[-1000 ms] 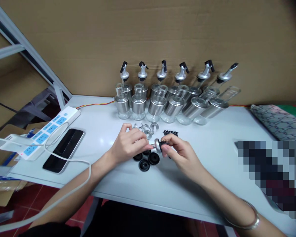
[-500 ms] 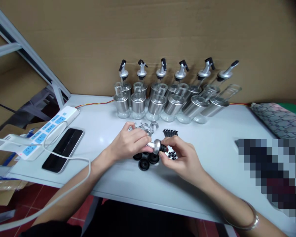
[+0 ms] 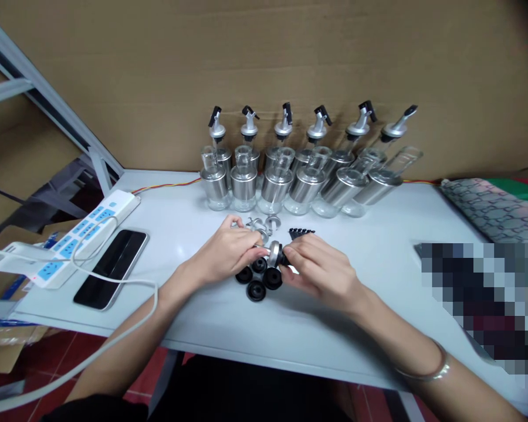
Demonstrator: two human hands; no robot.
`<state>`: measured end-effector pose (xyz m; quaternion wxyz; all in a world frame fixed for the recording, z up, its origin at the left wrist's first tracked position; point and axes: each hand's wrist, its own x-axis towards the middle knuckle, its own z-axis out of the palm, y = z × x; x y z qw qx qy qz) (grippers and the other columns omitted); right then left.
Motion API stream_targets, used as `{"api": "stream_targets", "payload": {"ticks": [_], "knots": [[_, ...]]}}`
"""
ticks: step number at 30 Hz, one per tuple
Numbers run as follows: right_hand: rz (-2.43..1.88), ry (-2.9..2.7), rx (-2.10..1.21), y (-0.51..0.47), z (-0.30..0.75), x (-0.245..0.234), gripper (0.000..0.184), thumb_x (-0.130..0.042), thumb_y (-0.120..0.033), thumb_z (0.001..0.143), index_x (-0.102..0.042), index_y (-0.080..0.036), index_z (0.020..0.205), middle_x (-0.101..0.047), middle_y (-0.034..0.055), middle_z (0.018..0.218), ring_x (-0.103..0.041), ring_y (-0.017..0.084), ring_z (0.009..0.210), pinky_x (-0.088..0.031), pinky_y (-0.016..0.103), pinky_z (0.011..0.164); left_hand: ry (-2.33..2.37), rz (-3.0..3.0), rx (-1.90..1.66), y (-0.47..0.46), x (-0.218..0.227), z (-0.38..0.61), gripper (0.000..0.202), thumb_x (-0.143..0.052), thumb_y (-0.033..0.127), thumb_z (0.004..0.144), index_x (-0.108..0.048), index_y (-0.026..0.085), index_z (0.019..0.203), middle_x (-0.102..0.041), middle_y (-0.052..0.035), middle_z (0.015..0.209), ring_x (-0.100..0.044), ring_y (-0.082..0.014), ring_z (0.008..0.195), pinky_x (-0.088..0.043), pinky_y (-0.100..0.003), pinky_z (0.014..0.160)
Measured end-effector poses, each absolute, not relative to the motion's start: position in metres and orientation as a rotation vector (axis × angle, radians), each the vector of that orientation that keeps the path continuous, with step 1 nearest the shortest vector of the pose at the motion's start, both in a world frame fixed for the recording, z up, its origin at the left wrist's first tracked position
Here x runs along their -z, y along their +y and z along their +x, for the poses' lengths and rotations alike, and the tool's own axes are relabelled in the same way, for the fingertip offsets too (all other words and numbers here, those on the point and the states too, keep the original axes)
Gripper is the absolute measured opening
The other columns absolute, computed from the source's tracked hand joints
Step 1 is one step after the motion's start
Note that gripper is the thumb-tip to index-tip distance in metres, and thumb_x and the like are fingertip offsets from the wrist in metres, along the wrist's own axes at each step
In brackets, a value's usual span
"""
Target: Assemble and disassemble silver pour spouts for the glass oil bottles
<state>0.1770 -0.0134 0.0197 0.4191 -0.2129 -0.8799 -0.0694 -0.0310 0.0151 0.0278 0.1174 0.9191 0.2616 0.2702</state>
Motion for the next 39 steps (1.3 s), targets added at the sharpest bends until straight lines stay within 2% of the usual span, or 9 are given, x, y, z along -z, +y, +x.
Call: {"api": "stream_targets", "payload": {"ticks": [4,8,13,20,27,31,33,35,39], "knots": [[-0.449,-2.217,0.463,-0.015,0.175,-0.024,0.020,-0.058,0.000,0.080,-0.050,-0.018,0.084,-0.065,0.0057,0.066,-0.058,0.016,0.065,-0.047,0.030,0.056,0.788,2.475,-0.687,0.015,-0.030,-0.033,0.060,-0.008,0.055,0.098,-0.041,0.017,0.065,-0.050,0.0032,0.060,-0.038,-0.0098,0.054,-0.033,-0.032,0.082],[-0.437,-2.182,0.458,-0.017,0.172,-0.026,0.023,-0.056,0.001,0.080,-0.047,-0.019,0.077,-0.066,0.0054,0.065,-0.057,0.015,0.064,-0.047,0.028,0.056,0.797,2.267,-0.617,0.015,-0.034,-0.033,0.063,-0.010,0.061,0.095,-0.036,0.017,0.058,-0.045,0.0025,0.054,-0.037,-0.0115,0.056,-0.035,-0.031,0.078],[-0.428,-2.194,0.488,-0.016,0.174,-0.023,0.022,-0.059,0.000,0.079,-0.047,-0.019,0.077,-0.067,0.0053,0.067,-0.057,0.014,0.064,-0.047,0.029,0.059,0.826,2.096,-0.568,0.015,-0.036,-0.032,0.063,-0.017,0.062,0.094,-0.036,0.018,0.053,-0.044,0.0005,0.049,-0.039,-0.0137,0.060,-0.036,-0.029,0.070],[-0.467,-2.185,0.516,-0.021,0.175,-0.025,0.024,-0.058,-0.001,0.077,-0.045,-0.021,0.074,-0.067,0.0017,0.067,-0.058,0.012,0.063,-0.046,0.030,0.064,0.737,1.658,-0.422,0.011,-0.033,-0.032,0.061,-0.031,0.068,0.090,-0.031,0.019,0.052,-0.030,0.0052,0.042,-0.026,-0.0068,0.041,-0.024,-0.024,0.044],[-0.488,-2.138,0.536,-0.019,0.177,-0.021,0.018,-0.058,-0.004,0.076,-0.050,-0.020,0.077,-0.069,0.0027,0.072,-0.060,0.014,0.068,-0.046,0.031,0.065,0.708,1.529,-0.387,0.009,-0.031,-0.029,0.063,-0.034,0.070,0.087,-0.033,0.018,0.052,-0.031,0.0057,0.040,-0.025,-0.0056,0.039,-0.020,-0.023,0.042],[-0.448,-2.112,0.501,-0.019,0.183,-0.022,0.019,-0.054,-0.003,0.076,-0.050,-0.021,0.075,-0.067,0.0037,0.074,-0.060,0.015,0.071,-0.048,0.031,0.064,0.678,1.449,-0.383,0.010,-0.030,-0.031,0.065,-0.034,0.072,0.085,-0.028,0.019,0.049,-0.027,0.0064,0.036,-0.022,-0.0048,0.036,-0.019,-0.023,0.041],[-0.473,-2.084,0.458,-0.019,0.187,-0.023,0.019,-0.052,-0.002,0.078,-0.050,-0.021,0.076,-0.066,0.0046,0.077,-0.060,0.015,0.073,-0.049,0.031,0.064,0.719,1.431,-0.474,0.014,-0.028,-0.033,0.065,-0.034,0.072,0.086,-0.028,0.019,0.048,-0.028,0.0056,0.034,-0.027,-0.0058,0.036,-0.024,-0.022,0.042],[-0.524,-2.064,0.403,-0.018,0.191,-0.022,0.017,-0.054,-0.004,0.079,-0.052,-0.021,0.080,-0.067,0.0065,0.082,-0.061,0.016,0.076,-0.049,0.032,0.065,0.802,1.435,-0.642,0.019,-0.025,-0.036,0.062,-0.034,0.070,0.087,-0.035,0.019,0.052,-0.035,0.0041,0.037,-0.036,-0.0079,0.040,-0.032,-0.023,0.046],[-0.589,-2.059,0.313,-0.016,0.195,-0.015,0.019,-0.056,-0.006,0.081,-0.054,-0.022,0.091,-0.068,0.0084,0.088,-0.062,0.018,0.079,-0.049,0.034,0.066,1.105,1.539,-1.027,0.030,-0.018,-0.039,0.047,-0.045,0.062,0.086,-0.050,0.017,0.072,-0.051,0.0019,0.059,-0.047,-0.0101,0.054,-0.041,-0.024,0.057]]}}
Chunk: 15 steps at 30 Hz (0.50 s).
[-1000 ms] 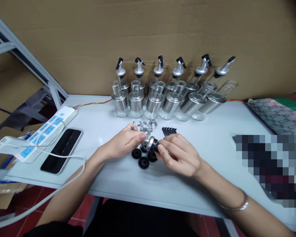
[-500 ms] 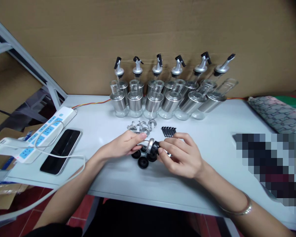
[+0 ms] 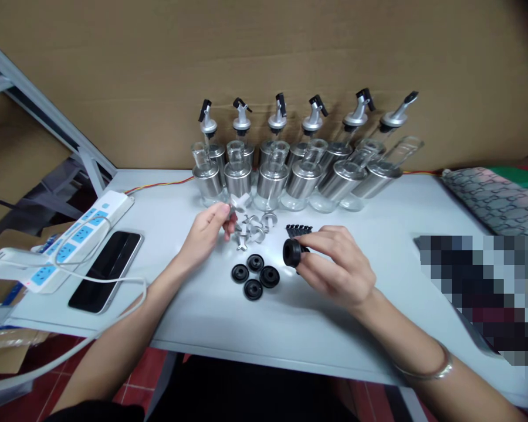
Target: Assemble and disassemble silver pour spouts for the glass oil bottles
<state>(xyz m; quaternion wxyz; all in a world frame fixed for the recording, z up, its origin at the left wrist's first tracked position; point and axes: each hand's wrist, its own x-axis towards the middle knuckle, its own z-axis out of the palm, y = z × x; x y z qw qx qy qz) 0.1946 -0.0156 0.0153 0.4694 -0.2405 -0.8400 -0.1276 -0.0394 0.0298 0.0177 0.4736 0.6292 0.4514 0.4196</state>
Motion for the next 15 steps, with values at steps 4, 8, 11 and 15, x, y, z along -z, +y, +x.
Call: {"api": "stream_targets", "payload": {"ticks": [4,8,11,15], "knots": [[-0.638,-2.030,0.289,-0.015,0.191,-0.013,0.024,-0.057,-0.005,0.079,-0.052,-0.021,0.097,-0.068,0.0084,0.086,-0.061,0.018,0.075,-0.049,0.034,0.066,1.463,1.727,-1.166,0.037,-0.008,-0.044,0.026,-0.055,0.043,0.085,-0.057,0.017,0.087,-0.055,0.0016,0.071,-0.050,-0.0114,0.065,-0.040,-0.023,0.065],[-0.652,-2.056,0.258,-0.016,0.189,-0.012,0.024,-0.057,-0.005,0.080,-0.052,-0.020,0.097,-0.068,0.0091,0.086,-0.060,0.018,0.074,-0.048,0.034,0.066,1.626,1.905,-1.030,0.042,0.004,-0.048,0.017,-0.054,0.032,0.087,-0.060,0.018,0.095,-0.061,-0.0003,0.083,-0.052,-0.0127,0.071,-0.039,-0.024,0.069],[-0.657,-2.077,0.215,-0.017,0.187,-0.009,0.025,-0.057,-0.006,0.080,-0.052,-0.021,0.099,-0.068,0.0077,0.087,-0.061,0.018,0.075,-0.048,0.034,0.066,1.637,1.923,-0.956,0.048,0.014,-0.048,0.015,-0.052,0.026,0.088,-0.058,0.017,0.098,-0.061,-0.0014,0.088,-0.053,-0.0127,0.071,-0.041,-0.025,0.070],[-0.658,-2.092,0.167,-0.018,0.185,-0.007,0.027,-0.056,-0.007,0.080,-0.053,-0.021,0.102,-0.068,0.0062,0.089,-0.062,0.018,0.078,-0.047,0.033,0.067,1.561,1.960,-0.948,0.054,0.025,-0.049,0.017,-0.048,0.018,0.089,-0.056,0.016,0.103,-0.057,-0.0046,0.103,-0.054,-0.0131,0.082,-0.043,-0.027,0.079]]}}
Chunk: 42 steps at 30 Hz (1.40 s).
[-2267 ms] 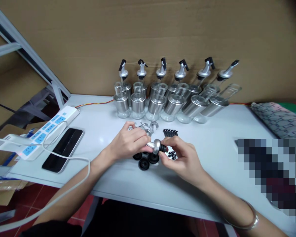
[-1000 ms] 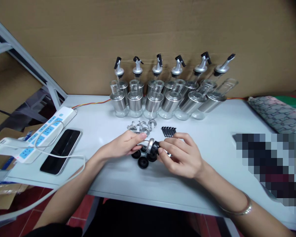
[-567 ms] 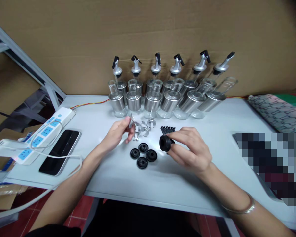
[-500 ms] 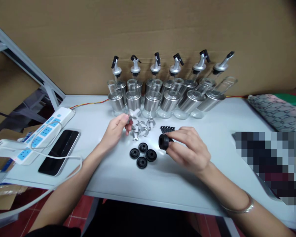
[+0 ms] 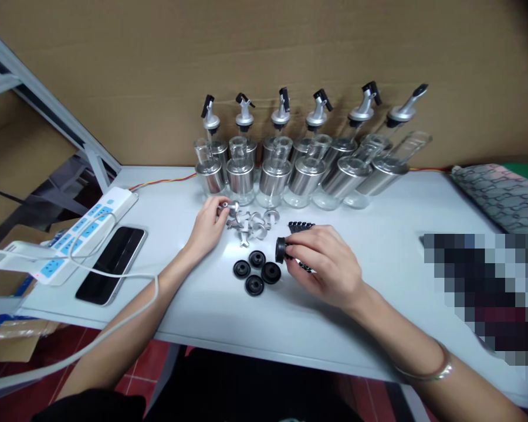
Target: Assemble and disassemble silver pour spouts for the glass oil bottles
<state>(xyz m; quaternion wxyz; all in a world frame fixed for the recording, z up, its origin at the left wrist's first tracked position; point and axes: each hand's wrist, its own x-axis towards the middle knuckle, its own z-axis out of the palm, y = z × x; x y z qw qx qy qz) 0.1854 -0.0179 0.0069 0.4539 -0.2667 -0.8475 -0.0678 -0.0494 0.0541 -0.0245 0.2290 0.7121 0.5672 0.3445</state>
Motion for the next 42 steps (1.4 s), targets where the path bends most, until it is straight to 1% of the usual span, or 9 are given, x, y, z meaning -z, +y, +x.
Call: {"api": "stream_targets", "payload": {"ticks": [4,10,16,21,24,30,36,38,42], "knots": [[-0.715,-2.116,0.124,-0.018,0.184,-0.009,0.029,-0.055,-0.007,0.082,-0.053,-0.021,0.107,-0.068,0.0056,0.089,-0.061,0.017,0.077,-0.045,0.033,0.069,1.553,1.998,-1.010,0.055,0.028,-0.050,0.021,-0.047,0.013,0.087,-0.054,0.016,0.107,-0.051,-0.0067,0.110,-0.053,-0.0149,0.093,-0.044,-0.027,0.079],[-0.979,-2.296,0.048,-0.014,0.185,-0.009,0.021,-0.051,-0.008,0.084,-0.057,-0.016,0.103,-0.068,0.0073,0.087,-0.057,0.019,0.078,-0.039,0.033,0.071,1.618,1.975,-1.069,0.053,0.024,-0.051,0.016,-0.049,0.006,0.082,-0.055,0.017,0.091,-0.050,-0.0037,0.098,-0.052,-0.0118,0.079,-0.044,-0.025,0.072],[-1.086,-2.590,-0.133,-0.013,0.186,-0.002,0.023,-0.053,-0.009,0.083,-0.064,-0.017,0.102,-0.065,0.0076,0.088,-0.057,0.020,0.082,-0.035,0.032,0.069,1.508,2.005,-1.049,0.053,0.021,-0.051,0.021,-0.043,0.003,0.080,-0.059,0.017,0.080,-0.054,-0.0030,0.091,-0.054,-0.0142,0.085,-0.044,-0.025,0.073],[-1.079,-2.610,-0.172,-0.015,0.185,-0.004,0.029,-0.050,-0.008,0.084,-0.061,-0.013,0.110,-0.064,0.0082,0.088,-0.059,0.021,0.082,-0.040,0.033,0.068,1.482,2.056,-1.077,0.050,0.019,-0.050,0.026,-0.039,-0.001,0.077,-0.058,0.016,0.077,-0.055,-0.0034,0.091,-0.054,-0.0148,0.089,-0.043,-0.025,0.072],[-1.073,-2.561,-0.241,-0.015,0.185,-0.005,0.028,-0.046,-0.008,0.086,-0.061,-0.011,0.110,-0.064,0.0094,0.088,-0.061,0.020,0.079,-0.047,0.034,0.069,1.490,2.037,-1.099,0.050,0.018,-0.049,0.028,-0.039,-0.002,0.074,-0.057,0.017,0.083,-0.055,-0.0034,0.094,-0.054,-0.0145,0.092,-0.045,-0.025,0.075],[-1.049,-2.446,-0.489,-0.017,0.184,-0.004,0.030,-0.043,-0.008,0.087,-0.059,-0.013,0.111,-0.066,0.0093,0.091,-0.065,0.019,0.077,-0.056,0.033,0.069,1.413,2.007,-1.080,0.048,0.018,-0.045,0.022,-0.042,0.002,0.077,-0.057,0.017,0.083,-0.055,-0.0037,0.097,-0.055,-0.0137,0.094,-0.048,-0.024,0.077],[-1.160,-2.286,-0.338,-0.016,0.181,0.000,0.027,-0.047,-0.016,0.088,-0.060,-0.013,0.111,-0.061,0.0166,0.114,-0.061,0.028,0.106,-0.054,0.047,0.088,1.329,2.007,-1.007,0.045,0.016,-0.044,0.011,-0.046,0.022,0.090,-0.055,0.017,0.094,-0.051,-0.0058,0.104,-0.054,-0.0155,0.098,-0.050,-0.026,0.079],[-1.226,-2.230,-0.343,-0.015,0.180,0.003,0.028,-0.048,-0.020,0.089,-0.060,-0.012,0.113,-0.059,0.0179,0.118,-0.060,0.028,0.108,-0.053,0.047,0.090,1.252,2.048,-0.953,0.044,0.016,-0.044,0.016,-0.050,0.029,0.090,-0.053,0.018,0.102,-0.049,-0.0069,0.110,-0.052,-0.0175,0.106,-0.049,-0.030,0.087],[-1.290,-2.242,-0.365,-0.015,0.181,0.006,0.036,-0.044,-0.028,0.093,-0.058,-0.011,0.121,-0.055,0.0193,0.130,-0.057,0.029,0.116,-0.050,0.048,0.096,1.135,2.130,-0.783,0.040,0.016,-0.043,0.045,-0.066,0.039,0.081,-0.046,0.023,0.118,-0.037,-0.0097,0.129,-0.041,-0.0242,0.127,-0.040,-0.041,0.106]]}}
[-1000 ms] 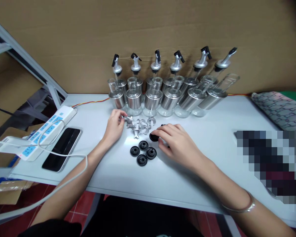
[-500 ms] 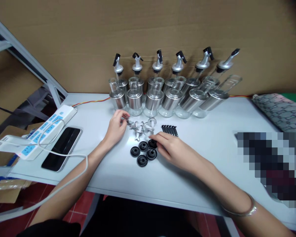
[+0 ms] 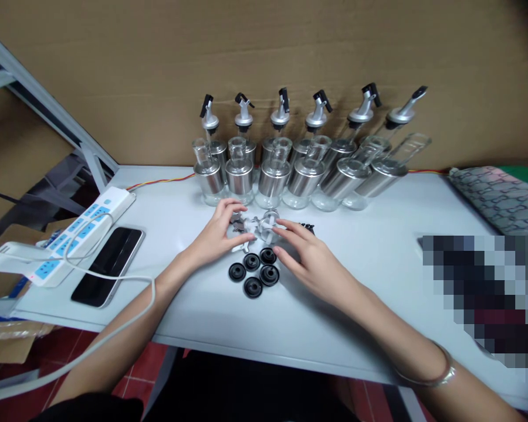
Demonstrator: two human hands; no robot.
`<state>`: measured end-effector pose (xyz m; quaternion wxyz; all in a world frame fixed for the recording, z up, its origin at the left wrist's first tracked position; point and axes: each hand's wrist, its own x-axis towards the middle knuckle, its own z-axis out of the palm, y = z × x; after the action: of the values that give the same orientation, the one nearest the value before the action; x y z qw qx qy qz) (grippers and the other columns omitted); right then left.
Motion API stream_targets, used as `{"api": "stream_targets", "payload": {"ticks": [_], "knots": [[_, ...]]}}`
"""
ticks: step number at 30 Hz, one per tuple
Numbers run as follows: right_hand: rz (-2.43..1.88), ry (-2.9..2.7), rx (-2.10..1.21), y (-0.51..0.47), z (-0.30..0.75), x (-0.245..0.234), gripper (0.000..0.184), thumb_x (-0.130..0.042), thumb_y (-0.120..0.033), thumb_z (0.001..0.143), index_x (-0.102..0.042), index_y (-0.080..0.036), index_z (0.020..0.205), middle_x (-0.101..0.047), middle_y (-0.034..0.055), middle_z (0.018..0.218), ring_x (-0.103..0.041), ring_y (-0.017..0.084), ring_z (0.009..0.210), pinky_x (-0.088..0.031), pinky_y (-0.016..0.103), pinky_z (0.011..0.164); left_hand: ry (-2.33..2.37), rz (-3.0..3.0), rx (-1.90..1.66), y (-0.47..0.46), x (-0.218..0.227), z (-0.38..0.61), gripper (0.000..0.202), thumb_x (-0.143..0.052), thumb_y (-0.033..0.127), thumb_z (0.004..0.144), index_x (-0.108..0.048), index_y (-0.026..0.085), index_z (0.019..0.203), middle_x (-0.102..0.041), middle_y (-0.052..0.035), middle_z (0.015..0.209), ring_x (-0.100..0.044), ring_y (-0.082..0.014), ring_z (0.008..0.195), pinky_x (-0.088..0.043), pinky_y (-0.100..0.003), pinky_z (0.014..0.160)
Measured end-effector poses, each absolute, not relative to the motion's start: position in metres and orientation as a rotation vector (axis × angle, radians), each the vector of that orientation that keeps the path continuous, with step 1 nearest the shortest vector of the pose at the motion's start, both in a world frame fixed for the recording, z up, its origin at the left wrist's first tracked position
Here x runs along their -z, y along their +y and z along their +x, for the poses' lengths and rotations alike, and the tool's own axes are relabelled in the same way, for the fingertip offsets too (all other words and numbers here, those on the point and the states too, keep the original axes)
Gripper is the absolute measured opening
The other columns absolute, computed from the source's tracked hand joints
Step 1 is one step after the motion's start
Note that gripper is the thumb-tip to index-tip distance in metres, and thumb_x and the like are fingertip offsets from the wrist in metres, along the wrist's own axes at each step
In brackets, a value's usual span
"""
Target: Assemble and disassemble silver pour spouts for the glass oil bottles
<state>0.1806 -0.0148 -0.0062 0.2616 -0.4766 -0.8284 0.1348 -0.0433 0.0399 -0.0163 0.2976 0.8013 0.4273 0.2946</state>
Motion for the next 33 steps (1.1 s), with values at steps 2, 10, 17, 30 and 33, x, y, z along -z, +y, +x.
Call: {"api": "stream_targets", "payload": {"ticks": [2,10,17,30,33], "knots": [[-1.302,-2.279,-0.328,-0.0141,0.1812,0.0082,0.039,-0.041,-0.031,0.095,-0.058,-0.010,0.124,-0.053,0.0196,0.134,-0.054,0.030,0.119,-0.048,0.050,0.098,1.098,2.154,-0.723,0.0382,0.0162,-0.0426,0.055,-0.071,0.038,0.076,-0.044,0.025,0.121,-0.030,-0.0105,0.136,-0.034,-0.0271,0.133,-0.036,-0.044,0.110],[-1.347,-2.369,-0.265,-0.0120,0.1816,0.0135,0.044,-0.040,-0.027,0.095,-0.053,-0.005,0.131,-0.050,0.0183,0.139,-0.052,0.030,0.118,-0.046,0.050,0.097,1.079,2.215,-0.706,0.0383,0.0189,-0.0426,0.046,-0.065,0.028,0.081,-0.044,0.024,0.122,-0.029,-0.0104,0.136,-0.036,-0.0266,0.133,-0.037,-0.044,0.111],[-1.430,-2.441,-0.314,-0.0126,0.1787,0.0092,0.046,-0.038,-0.027,0.095,-0.047,-0.011,0.137,-0.044,0.0120,0.145,-0.049,0.029,0.121,-0.045,0.050,0.096,1.101,2.301,-0.754,0.0370,0.0238,-0.0388,0.040,-0.061,0.030,0.085,-0.045,0.022,0.121,-0.031,-0.0115,0.135,-0.034,-0.0265,0.133,-0.034,-0.047,0.112],[-1.510,-2.444,-0.311,-0.0123,0.1797,0.0088,0.043,-0.041,-0.025,0.095,-0.049,-0.021,0.137,-0.035,0.0168,0.149,-0.045,0.033,0.128,-0.043,0.053,0.095,1.100,2.399,-0.714,0.0354,0.0198,-0.0375,0.023,-0.056,0.028,0.089,-0.054,0.021,0.111,-0.036,-0.0112,0.131,-0.037,-0.0261,0.130,-0.035,-0.047,0.110],[-1.470,-2.457,-0.323,-0.0111,0.1807,0.0106,0.043,-0.038,-0.021,0.096,-0.048,-0.020,0.137,-0.039,0.0150,0.148,-0.045,0.030,0.128,-0.043,0.052,0.095,1.086,2.413,-0.695,0.0349,0.0188,-0.0372,0.019,-0.054,0.028,0.090,-0.056,0.020,0.107,-0.039,-0.0107,0.129,-0.040,-0.0249,0.127,-0.037,-0.045,0.109]]}}
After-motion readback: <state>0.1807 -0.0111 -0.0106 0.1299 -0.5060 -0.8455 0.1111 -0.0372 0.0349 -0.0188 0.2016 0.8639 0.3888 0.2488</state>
